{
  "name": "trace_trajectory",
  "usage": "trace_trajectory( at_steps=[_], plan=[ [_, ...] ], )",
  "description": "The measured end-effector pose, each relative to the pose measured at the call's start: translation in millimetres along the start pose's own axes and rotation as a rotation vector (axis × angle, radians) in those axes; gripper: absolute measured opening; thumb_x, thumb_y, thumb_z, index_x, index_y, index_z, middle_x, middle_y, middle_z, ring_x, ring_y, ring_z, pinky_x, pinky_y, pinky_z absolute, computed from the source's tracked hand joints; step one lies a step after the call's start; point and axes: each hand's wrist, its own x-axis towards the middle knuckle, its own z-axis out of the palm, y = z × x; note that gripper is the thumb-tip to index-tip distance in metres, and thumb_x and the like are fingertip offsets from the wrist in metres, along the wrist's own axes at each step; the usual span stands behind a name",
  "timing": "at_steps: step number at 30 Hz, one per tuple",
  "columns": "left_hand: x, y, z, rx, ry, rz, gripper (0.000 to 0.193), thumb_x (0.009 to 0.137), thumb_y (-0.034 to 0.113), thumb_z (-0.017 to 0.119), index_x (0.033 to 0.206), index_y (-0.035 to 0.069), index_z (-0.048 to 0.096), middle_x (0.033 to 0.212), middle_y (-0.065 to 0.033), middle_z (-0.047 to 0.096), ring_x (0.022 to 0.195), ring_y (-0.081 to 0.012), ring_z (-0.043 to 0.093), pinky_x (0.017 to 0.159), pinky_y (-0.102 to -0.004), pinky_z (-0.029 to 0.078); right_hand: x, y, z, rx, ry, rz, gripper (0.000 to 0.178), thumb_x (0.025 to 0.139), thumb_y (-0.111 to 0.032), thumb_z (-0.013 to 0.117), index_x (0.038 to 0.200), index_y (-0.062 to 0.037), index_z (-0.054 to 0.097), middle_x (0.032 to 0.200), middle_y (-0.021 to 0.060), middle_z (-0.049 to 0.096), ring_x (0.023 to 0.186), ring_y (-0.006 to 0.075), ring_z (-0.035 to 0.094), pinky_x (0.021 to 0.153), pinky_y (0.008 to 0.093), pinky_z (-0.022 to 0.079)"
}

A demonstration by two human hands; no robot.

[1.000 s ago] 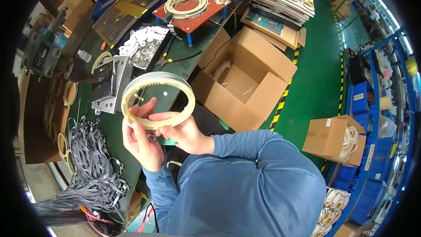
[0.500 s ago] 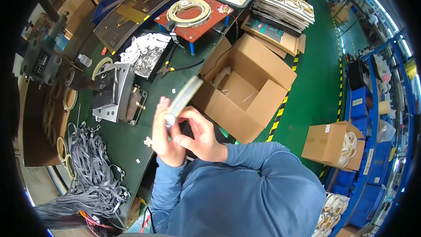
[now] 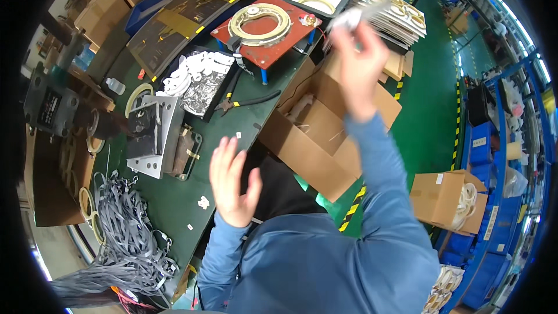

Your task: Assembling circular components by applying adhesive and attaching straps at a production workbench.

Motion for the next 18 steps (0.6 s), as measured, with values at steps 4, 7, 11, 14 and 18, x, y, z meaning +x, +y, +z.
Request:
trace_trajectory(
  at_steps=[4,7,11,14,18],
  plan=[
    [-21,-29,-23,0.224,0.048,-0.179,0.029,0.077,0.0,0.071,0.104,0.0,0.064,0.121,-0.0178,0.062,0.123,-0.0405,0.055,0.105,-0.0532,0.04,176,125,30,-0.485,-0.155,-0.204,0.034,0.085,-0.027,0.074,0.104,0.0003,0.072,0.091,0.0131,0.075,0.086,0.0163,0.07,0.077,0.0302,0.052],
    [-31,-38,-23,0.307,0.027,-0.281,0.025,0.077,0.0,0.071,0.1,0.001,0.064,0.121,-0.0177,0.061,0.125,-0.041,0.051,0.105,-0.054,0.039,232,196,79,-0.926,-0.494,-0.041,0.038,0.084,-0.039,0.072,0.112,-0.0134,0.073,0.1,0.0081,0.076,0.094,0.0258,0.071,0.087,0.0391,0.051],
    [-32,-40,-14,0.299,-0.007,-0.356,0.02,0.076,-0.003,0.07,0.095,0.0,0.065,0.117,-0.0165,0.063,0.121,-0.0404,0.055,0.1,-0.0491,0.042,245,243,142,-1.074,-0.904,-0.027,0.036,0.083,-0.036,0.071,0.111,-0.0129,0.073,0.1,0.007,0.075,0.09,0.0241,0.07,0.084,0.0398,0.051],
    [-28,-41,-13,0.298,0.018,-0.359,0.019,0.075,-0.003,0.071,0.093,0.0,0.065,0.115,-0.0167,0.063,0.117,-0.0394,0.057,0.097,-0.048,0.044,236,267,179,-0.851,-1.059,-0.013,0.033,0.083,-0.026,0.069,0.11,-0.0064,0.072,0.096,0.009,0.074,0.084,0.0206,0.069,0.078,0.0384,0.052],
    [-24,-41,-13,0.351,-0.031,-0.362,0.021,0.075,-0.001,0.072,0.094,0.001,0.064,0.114,-0.0161,0.062,0.113,-0.0385,0.058,0.095,-0.0486,0.045,218,299,209,-0.594,-1.141,-0.028,0.026,0.083,-0.017,0.066,0.102,0.0004,0.072,0.085,0.0123,0.072,0.076,0.0189,0.066,0.072,0.0346,0.052]
  ],
)
